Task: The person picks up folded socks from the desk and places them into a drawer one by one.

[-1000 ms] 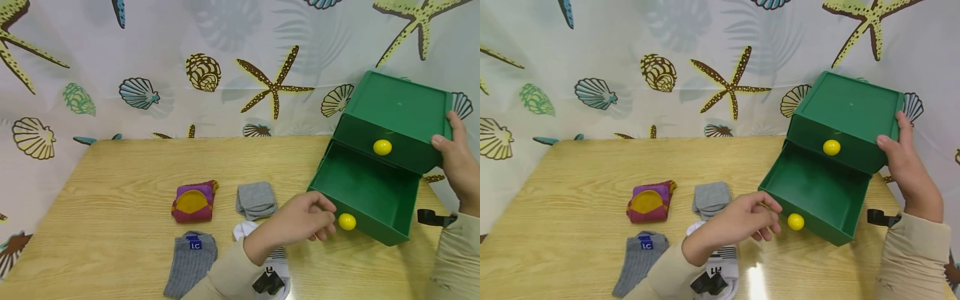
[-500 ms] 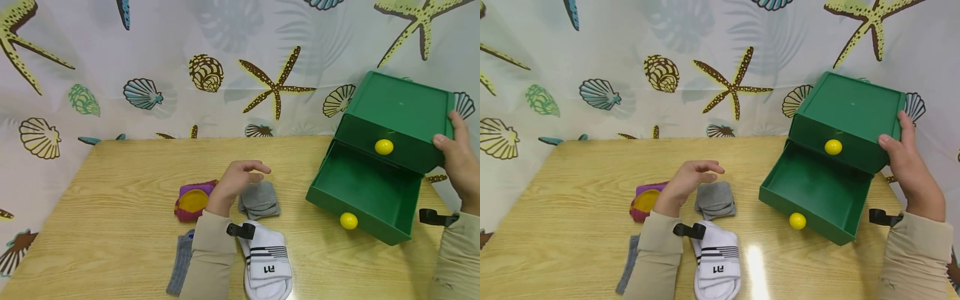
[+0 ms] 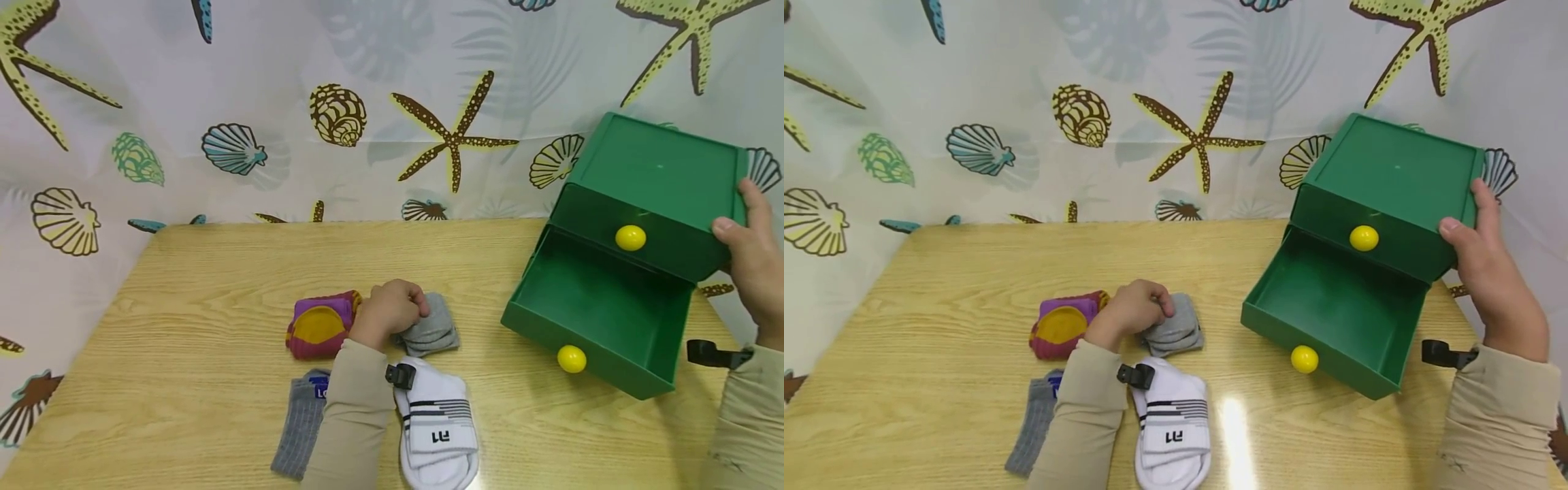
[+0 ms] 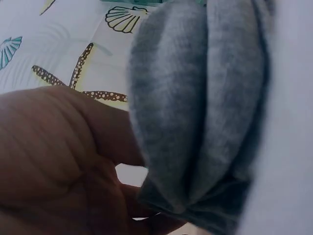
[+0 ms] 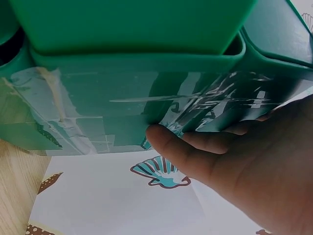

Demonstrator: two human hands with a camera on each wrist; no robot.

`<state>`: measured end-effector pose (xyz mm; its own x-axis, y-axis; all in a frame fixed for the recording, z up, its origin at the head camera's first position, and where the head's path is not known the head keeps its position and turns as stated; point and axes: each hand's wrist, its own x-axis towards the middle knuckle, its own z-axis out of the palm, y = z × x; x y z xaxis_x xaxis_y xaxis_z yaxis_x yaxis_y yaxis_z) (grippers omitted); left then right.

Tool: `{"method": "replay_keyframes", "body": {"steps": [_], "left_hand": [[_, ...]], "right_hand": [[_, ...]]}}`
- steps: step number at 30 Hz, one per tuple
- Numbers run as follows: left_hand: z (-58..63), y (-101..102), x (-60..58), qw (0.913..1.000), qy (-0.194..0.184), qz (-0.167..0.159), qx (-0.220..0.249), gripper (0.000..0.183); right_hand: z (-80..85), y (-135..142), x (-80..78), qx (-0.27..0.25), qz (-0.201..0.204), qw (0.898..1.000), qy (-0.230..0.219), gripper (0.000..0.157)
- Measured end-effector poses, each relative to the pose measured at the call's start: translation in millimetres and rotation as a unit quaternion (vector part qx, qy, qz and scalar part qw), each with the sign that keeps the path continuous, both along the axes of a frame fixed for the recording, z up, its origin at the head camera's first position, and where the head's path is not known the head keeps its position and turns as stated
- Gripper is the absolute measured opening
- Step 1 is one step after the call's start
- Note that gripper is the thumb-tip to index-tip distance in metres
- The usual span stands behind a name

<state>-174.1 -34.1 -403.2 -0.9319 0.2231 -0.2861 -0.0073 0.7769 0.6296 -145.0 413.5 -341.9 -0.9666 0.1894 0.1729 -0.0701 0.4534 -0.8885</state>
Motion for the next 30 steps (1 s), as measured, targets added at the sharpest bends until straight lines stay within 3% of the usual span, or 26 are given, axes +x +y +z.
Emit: {"method": "replay_keyframes", "body": {"steps": [2,4,8,12,15,18,23,25,27,30], "left_hand": [[3.1,4,0.3,0.9997,0.015,-0.012,-0.012,0.020],[3.6,6,-0.6,0.9993,0.024,-0.029,0.007,0.020],[6.2,8,-2.6,0.9942,0.023,-0.037,0.098,0.021],[14.2,11,-2.5,0.9799,0.052,-0.010,0.192,0.025],[21.0,15,-0.3,0.9580,0.068,-0.006,0.279,0.026],[29.5,21,4.3,0.9299,0.057,-0.022,0.363,0.024],[44.7,33,11.5,0.8679,-0.003,-0.085,0.489,0.033],[50.3,38,13.4,0.8478,-0.030,-0.111,0.518,0.040],[55.6,44,14.3,0.8410,-0.039,-0.131,0.523,0.044],[61.7,57,12.6,0.8492,-0.022,-0.143,0.508,0.042]], "right_hand": [[11.1,-11,8.0,-0.005,0.006,1.000,-0.004,0.071],[14.4,-13,12.0,-0.005,0.004,1.000,-0.006,0.071],[12.4,-9,13.0,-0.008,0.001,1.000,-0.010,0.074],[13.8,-10,11.5,-0.017,0.010,1.000,-0.020,0.077],[14.5,-9,10.0,-0.024,0.023,0.999,-0.023,0.077],[15.2,-8,8.1,-0.028,0.032,0.999,-0.025,0.077],[17.0,-8,4.4,-0.035,0.048,0.998,-0.031,0.079],[17.8,-7,3.6,-0.036,0.055,0.997,-0.032,0.078],[18.3,-7,3.3,-0.037,0.058,0.997,-0.033,0.078],[19.4,-7,3.2,-0.036,0.059,0.997,-0.034,0.078]]}}
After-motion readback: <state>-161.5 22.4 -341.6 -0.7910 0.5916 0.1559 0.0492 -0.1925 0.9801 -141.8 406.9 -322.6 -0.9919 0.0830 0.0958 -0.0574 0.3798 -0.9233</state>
